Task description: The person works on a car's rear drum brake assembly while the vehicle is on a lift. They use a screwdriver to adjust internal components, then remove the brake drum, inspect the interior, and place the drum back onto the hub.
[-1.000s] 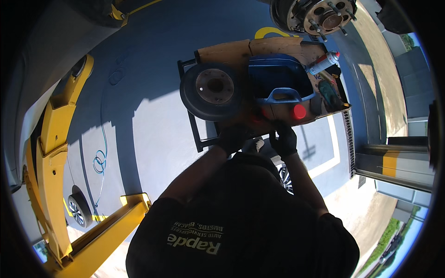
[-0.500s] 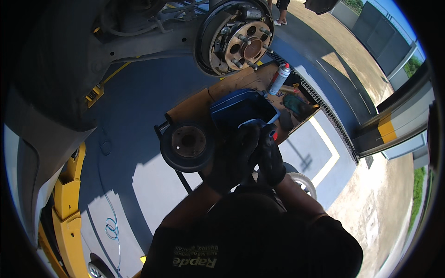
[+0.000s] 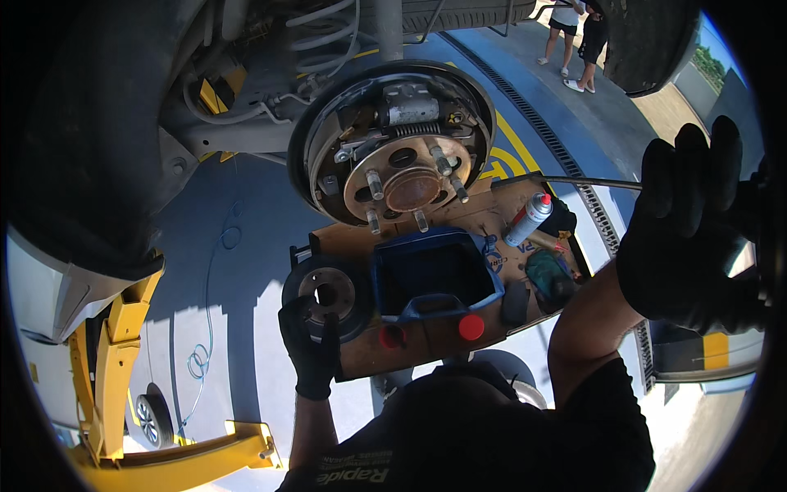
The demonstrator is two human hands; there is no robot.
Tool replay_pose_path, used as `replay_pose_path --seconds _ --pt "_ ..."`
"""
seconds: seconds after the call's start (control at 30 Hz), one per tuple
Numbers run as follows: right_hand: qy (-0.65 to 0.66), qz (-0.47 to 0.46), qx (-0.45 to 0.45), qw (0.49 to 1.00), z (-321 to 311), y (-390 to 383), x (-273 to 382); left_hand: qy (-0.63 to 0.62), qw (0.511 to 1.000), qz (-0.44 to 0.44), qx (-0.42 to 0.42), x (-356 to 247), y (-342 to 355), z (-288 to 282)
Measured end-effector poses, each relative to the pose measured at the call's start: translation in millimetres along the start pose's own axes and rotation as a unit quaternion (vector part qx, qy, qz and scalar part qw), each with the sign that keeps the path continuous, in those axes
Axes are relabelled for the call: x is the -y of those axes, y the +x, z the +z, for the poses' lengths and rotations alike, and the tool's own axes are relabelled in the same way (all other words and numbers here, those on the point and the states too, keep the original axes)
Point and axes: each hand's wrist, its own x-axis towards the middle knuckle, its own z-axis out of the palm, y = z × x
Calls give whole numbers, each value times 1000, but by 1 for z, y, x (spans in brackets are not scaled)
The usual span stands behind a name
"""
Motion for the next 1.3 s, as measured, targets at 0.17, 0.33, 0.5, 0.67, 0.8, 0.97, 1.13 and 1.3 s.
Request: replay_pose_path --seconds 0.17,0.33,0.5,0.67,0.8,0.97,1.13,1.3 --pt "92 5 75 993 -15 28 -43 39 997 10 -59 -53 7 20" --pt "139 0 120 983 -5 33 -57 62 990 114 -53 -89 47 22" --pt "147 -7 158 976 20 27 -64 77 973 185 -117 -116 105 24" --pt "137 -7 196 971 53 23 -66 34 961 230 -147 -128 146 34" --pt "97 -24 155 983 77 4 -77 -12 963 234 -137 -123 151 37" --pt "68 -11 180 981 84 5 -78 -53 953 266 -137 -110 161 37" --pt "36 -3 196 980 83 14 -87 -84 952 257 -142 -108 162 41" --pt "4 10 215 977 72 23 -91 -99 950 261 -138 -105 164 37"
